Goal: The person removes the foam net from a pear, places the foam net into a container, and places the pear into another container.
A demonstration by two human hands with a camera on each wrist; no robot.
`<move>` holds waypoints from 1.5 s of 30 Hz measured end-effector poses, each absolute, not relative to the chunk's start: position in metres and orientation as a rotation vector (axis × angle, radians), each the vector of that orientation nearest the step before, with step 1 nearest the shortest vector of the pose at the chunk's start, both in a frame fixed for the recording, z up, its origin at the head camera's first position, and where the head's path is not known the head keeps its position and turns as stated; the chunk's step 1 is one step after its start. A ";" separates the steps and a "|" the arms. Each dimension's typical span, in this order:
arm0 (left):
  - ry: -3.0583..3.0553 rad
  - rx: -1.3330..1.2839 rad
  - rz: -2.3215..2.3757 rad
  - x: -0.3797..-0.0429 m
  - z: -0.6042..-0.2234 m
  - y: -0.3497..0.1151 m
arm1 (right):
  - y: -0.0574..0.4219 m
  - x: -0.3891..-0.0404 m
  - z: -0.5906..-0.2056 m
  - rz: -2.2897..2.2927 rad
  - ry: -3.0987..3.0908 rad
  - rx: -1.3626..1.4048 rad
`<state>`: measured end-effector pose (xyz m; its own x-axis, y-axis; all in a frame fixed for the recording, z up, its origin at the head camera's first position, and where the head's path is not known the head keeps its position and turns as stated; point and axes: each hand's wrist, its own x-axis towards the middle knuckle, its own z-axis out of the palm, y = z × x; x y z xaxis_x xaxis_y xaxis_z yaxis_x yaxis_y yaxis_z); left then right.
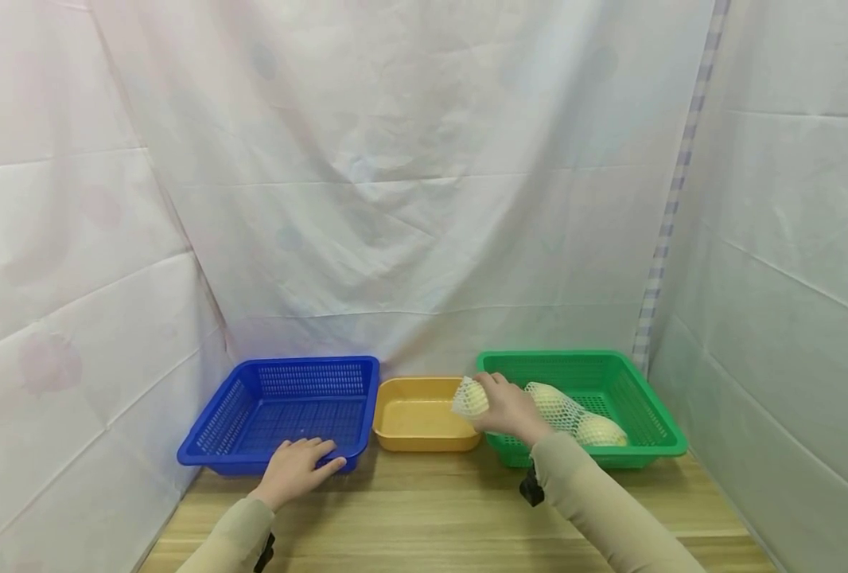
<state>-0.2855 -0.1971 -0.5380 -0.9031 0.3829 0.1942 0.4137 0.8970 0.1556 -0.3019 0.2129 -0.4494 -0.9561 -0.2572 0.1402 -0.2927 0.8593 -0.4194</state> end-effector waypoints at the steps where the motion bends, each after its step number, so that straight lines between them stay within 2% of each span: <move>1: -2.905 -0.614 -0.290 -0.285 -0.538 -0.197 | 0.212 -0.301 -0.450 0.688 -2.954 0.440; 25: -2.890 -0.614 -0.291 -0.286 -0.541 -0.197 | 0.192 -0.294 -0.456 0.736 -2.945 0.460; 45: -2.864 -0.634 -0.269 -0.285 -0.540 -0.197 | 0.180 -0.282 -0.467 0.758 -2.903 0.595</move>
<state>-0.2851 -0.1972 -0.5402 -0.8891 0.3968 0.2281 0.4323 0.8917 0.1343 -0.2825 0.1802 -0.4673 -0.9209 -0.3482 0.1750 -0.3893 0.8016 -0.4536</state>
